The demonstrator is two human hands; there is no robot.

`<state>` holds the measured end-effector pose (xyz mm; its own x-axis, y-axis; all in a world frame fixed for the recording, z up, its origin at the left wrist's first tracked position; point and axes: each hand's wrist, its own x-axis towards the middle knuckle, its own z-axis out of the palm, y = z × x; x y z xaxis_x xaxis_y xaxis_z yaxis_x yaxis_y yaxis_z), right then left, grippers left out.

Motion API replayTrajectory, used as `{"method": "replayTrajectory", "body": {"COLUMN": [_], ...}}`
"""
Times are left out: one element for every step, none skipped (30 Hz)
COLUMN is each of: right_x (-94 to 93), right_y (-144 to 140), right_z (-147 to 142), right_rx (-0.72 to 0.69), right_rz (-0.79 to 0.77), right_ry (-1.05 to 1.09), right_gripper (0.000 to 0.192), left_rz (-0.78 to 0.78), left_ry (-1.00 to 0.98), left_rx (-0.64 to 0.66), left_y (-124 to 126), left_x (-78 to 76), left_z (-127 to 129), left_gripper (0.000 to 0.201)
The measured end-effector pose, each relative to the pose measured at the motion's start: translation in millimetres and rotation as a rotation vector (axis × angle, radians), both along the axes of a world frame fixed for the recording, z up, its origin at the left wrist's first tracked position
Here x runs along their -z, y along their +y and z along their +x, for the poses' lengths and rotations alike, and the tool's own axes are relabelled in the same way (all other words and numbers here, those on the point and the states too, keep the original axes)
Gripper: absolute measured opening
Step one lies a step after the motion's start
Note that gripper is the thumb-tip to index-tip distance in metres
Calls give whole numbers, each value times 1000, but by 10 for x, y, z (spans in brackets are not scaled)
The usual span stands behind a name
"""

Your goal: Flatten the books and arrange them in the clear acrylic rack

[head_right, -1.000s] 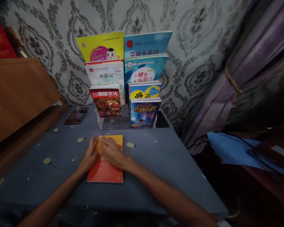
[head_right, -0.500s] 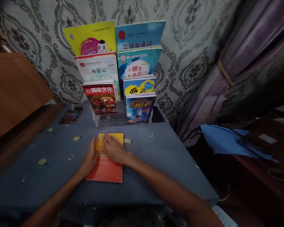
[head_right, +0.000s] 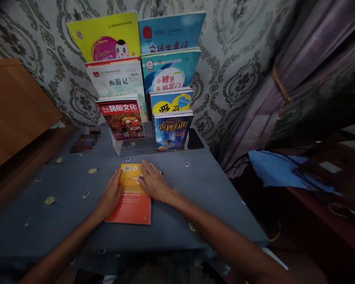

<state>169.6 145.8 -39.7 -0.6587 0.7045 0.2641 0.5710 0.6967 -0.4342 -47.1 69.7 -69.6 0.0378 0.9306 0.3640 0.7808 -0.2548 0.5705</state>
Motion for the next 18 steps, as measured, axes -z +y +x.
{"method": "replayTrajectory", "body": {"right_x": [14, 27, 37, 45, 50, 54, 56, 57, 58, 60, 63, 67, 73, 78, 84, 89, 91, 91], "right_y": [3, 7, 13, 23, 39, 62, 92, 131, 177, 230, 288, 349, 410, 468, 523, 570, 610, 642], "right_z": [0, -4, -12, -22, -33, -43, -53, -62, -70, -76, -81, -83, -81, -74, -62, -44, -21, 5], "right_rx": [4, 7, 9, 12, 12, 11, 8, 5, 1, -4, -11, -18, -27, -37, -45, -54, -64, -74], "right_rz": [-7, -12, -16, -18, -20, -21, -21, -19, -17, -16, -17, -21, -28, -38, -51, -68, -89, -113], "right_ry": [6, 12, 14, 13, 9, 5, 2, 3, 5, 8, 10, 13, 19, 29, 49, 78, 116, 162], "right_gripper": [60, 59, 58, 57, 57, 57, 56, 56, 55, 55, 55, 55, 56, 56, 56, 56, 56, 57], "left_rz": [-3, -9, -14, -18, -22, -26, -29, -31, -33, -33, -30, -28, -26, -25, -25, -29, -37, -50], "left_ry": [4, 3, -1, -7, -14, -19, -21, -23, -24, -23, -19, -10, 6, 28, 55, 84, 113, 144], "left_rx": [5, 13, 22, 29, 35, 43, 51, 58, 61, 63, 62, 57, 49, 40, 31, 26, 28, 41], "left_y": [5, 13, 24, 39, 59, 85, 117, 156, 201, 252, 307, 364, 422, 477, 529, 578, 623, 664], "left_x": [-1, 1, 6, 14, 24, 35, 47, 57, 65, 71, 73, 71, 63, 48, 26, -4, -42, -88], "left_z": [6, 12, 16, 18, 16, 11, 4, -6, -17, -28, -37, -42, -43, -39, -31, -19, -4, 12], "left_gripper": [55, 54, 54, 54, 54, 53, 53, 53, 53, 53, 53, 53, 52, 52, 52, 52, 52, 52]}}
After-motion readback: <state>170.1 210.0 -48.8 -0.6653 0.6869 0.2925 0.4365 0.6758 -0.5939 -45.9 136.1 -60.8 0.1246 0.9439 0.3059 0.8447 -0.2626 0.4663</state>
